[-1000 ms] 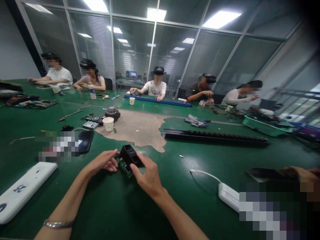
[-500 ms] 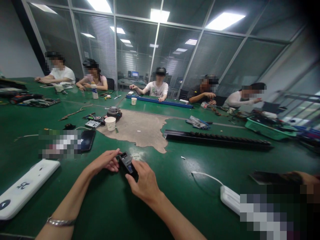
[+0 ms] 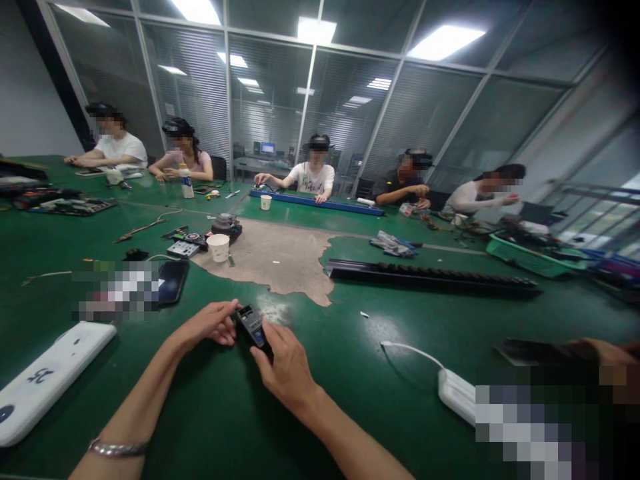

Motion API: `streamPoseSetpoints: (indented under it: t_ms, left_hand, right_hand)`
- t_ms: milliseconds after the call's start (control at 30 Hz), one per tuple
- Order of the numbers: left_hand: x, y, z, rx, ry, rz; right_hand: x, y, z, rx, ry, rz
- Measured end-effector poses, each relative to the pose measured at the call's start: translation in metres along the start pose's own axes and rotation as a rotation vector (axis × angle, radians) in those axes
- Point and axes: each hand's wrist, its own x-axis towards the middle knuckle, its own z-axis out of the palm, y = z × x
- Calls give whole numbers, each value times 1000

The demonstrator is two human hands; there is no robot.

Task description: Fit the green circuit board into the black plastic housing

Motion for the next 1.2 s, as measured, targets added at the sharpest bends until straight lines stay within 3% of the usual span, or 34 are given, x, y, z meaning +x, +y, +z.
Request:
streamPoseSetpoints:
  t_ms: [233,367,667,1200]
  left_hand:
    - [2,-2,-2,-58,-3,-17]
    - [1,-1,-2,-38,-14,4]
    - [1,-1,-2,-18,-19,-1]
    - [2,-3,-2,-10,-11,-9]
  right_hand:
    - [9,5,-13,159,208,52]
    - [15,20,-20,150,263,141]
    - [13,53,-13,7,192,223]
    - [12,52,-17,-59,122,217]
